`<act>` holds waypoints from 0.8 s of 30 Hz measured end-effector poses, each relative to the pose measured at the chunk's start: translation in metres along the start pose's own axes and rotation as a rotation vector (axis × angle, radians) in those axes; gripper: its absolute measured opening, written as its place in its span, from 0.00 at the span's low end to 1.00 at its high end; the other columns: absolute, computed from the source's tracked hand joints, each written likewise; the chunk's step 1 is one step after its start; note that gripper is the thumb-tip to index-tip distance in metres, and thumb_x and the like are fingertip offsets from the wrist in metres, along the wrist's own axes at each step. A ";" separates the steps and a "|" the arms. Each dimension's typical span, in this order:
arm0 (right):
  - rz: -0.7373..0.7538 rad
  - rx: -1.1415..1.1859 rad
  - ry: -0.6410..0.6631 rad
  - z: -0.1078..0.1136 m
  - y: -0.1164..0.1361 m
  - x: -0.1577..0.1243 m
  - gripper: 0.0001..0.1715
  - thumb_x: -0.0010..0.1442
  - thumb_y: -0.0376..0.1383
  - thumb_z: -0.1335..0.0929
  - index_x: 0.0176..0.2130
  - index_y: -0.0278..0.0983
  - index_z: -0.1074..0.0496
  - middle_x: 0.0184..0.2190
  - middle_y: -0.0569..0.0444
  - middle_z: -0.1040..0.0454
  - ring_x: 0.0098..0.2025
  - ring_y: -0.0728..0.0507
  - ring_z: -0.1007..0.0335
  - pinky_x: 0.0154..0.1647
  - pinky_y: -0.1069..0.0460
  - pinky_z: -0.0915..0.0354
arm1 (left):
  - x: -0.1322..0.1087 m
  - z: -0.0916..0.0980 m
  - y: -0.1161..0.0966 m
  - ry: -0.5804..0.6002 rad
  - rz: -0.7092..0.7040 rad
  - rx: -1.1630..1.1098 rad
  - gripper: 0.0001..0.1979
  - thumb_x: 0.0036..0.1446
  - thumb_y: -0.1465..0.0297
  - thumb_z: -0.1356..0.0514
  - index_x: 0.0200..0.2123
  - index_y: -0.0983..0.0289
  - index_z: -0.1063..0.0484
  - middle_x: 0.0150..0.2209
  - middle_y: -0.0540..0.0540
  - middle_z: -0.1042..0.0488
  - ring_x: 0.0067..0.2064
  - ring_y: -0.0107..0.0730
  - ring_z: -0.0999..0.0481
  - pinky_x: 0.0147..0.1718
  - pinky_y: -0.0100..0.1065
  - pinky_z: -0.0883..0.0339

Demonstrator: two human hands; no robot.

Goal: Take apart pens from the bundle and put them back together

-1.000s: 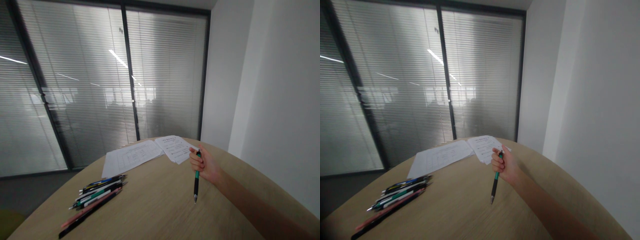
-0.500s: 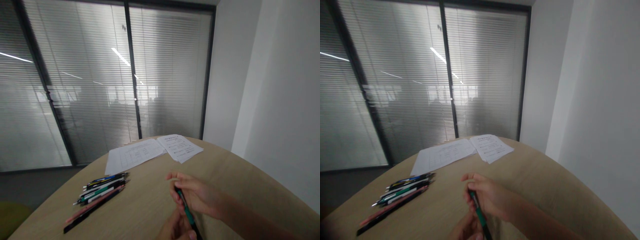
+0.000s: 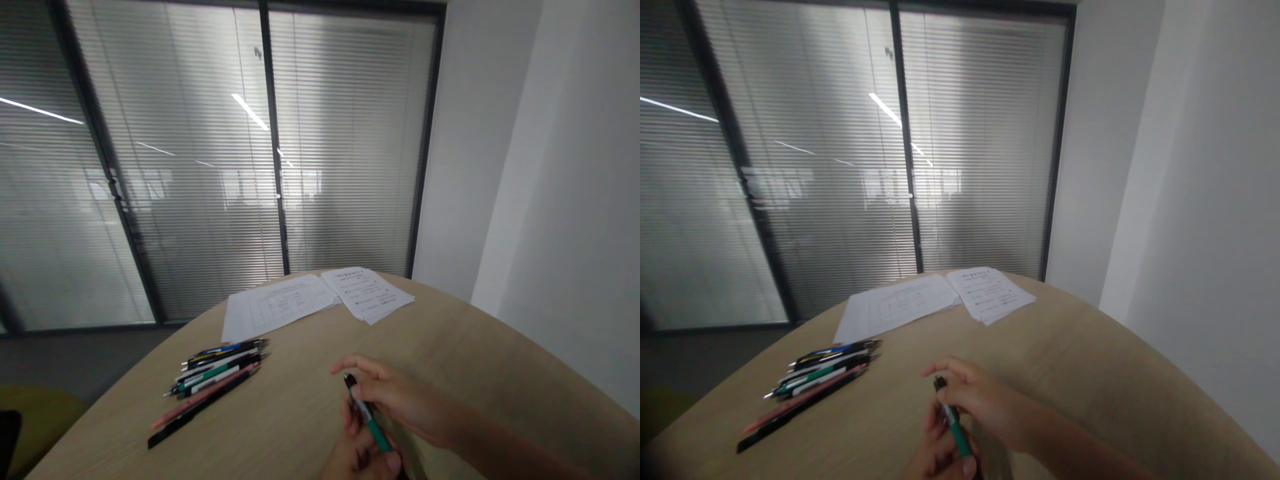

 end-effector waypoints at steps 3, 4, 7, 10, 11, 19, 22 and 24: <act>0.042 -0.042 0.031 0.004 -0.001 0.002 0.17 0.46 0.35 0.34 0.39 0.37 0.35 0.23 0.59 0.31 0.26 0.51 0.35 0.30 0.54 0.42 | 0.002 -0.001 0.002 0.003 0.023 -0.049 0.26 0.41 0.47 0.42 0.29 0.65 0.30 0.20 0.47 0.41 0.20 0.21 0.43 0.22 0.25 0.47; 0.053 -0.040 0.047 0.006 -0.001 0.003 0.16 0.47 0.35 0.34 0.38 0.36 0.35 0.22 0.59 0.31 0.26 0.51 0.35 0.29 0.54 0.42 | 0.003 -0.002 0.002 0.009 0.021 -0.042 0.27 0.41 0.46 0.43 0.29 0.66 0.30 0.20 0.47 0.41 0.20 0.20 0.43 0.22 0.25 0.48; 0.076 -0.036 0.106 0.009 -0.003 0.003 0.14 0.47 0.36 0.33 0.36 0.34 0.34 0.22 0.58 0.31 0.25 0.51 0.35 0.29 0.54 0.43 | 0.002 -0.004 0.001 0.017 0.023 -0.003 0.28 0.40 0.45 0.44 0.28 0.67 0.29 0.22 0.49 0.40 0.22 0.22 0.42 0.22 0.26 0.48; 0.073 -0.078 0.147 0.011 -0.003 0.003 0.14 0.47 0.37 0.32 0.35 0.34 0.33 0.23 0.57 0.30 0.25 0.51 0.35 0.30 0.53 0.42 | 0.000 -0.004 0.000 -0.006 0.027 0.037 0.28 0.40 0.45 0.43 0.27 0.66 0.28 0.23 0.49 0.40 0.23 0.22 0.42 0.23 0.26 0.48; 0.070 -0.088 0.152 0.011 -0.004 0.003 0.14 0.47 0.37 0.32 0.36 0.34 0.33 0.23 0.57 0.30 0.26 0.50 0.35 0.31 0.53 0.42 | 0.000 -0.004 0.001 -0.006 0.027 0.030 0.27 0.40 0.46 0.43 0.27 0.66 0.28 0.22 0.49 0.40 0.23 0.22 0.42 0.22 0.26 0.48; 0.075 -0.110 -0.019 0.010 -0.005 0.005 0.42 0.50 0.43 0.33 0.59 0.41 0.54 0.34 0.54 0.29 0.31 0.50 0.35 0.30 0.55 0.41 | 0.007 -0.002 0.009 -0.086 0.051 -0.144 0.26 0.40 0.47 0.42 0.28 0.67 0.33 0.17 0.48 0.34 0.14 0.17 0.43 0.15 0.23 0.52; 0.084 -0.103 -0.086 0.021 -0.007 0.009 0.37 0.50 0.48 0.34 0.56 0.40 0.46 0.37 0.53 0.30 0.34 0.50 0.35 0.31 0.55 0.41 | 0.008 0.000 0.004 -0.220 0.033 -0.137 0.27 0.39 0.46 0.41 0.28 0.67 0.33 0.17 0.47 0.34 0.12 0.16 0.44 0.13 0.23 0.53; 0.016 -0.125 -0.099 0.034 -0.012 0.012 0.30 0.51 0.53 0.37 0.45 0.35 0.34 0.34 0.51 0.29 0.33 0.49 0.34 0.29 0.56 0.41 | 0.007 0.003 -0.003 -0.361 -0.005 -0.123 0.27 0.38 0.47 0.41 0.29 0.67 0.32 0.18 0.47 0.34 0.13 0.17 0.44 0.13 0.23 0.52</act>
Point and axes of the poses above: each hand's wrist, its own x-axis towards the middle knuckle, its own z-axis out of the back of the hand, y = z × x, the point moved 1 cm from there along x, towards the middle knuckle
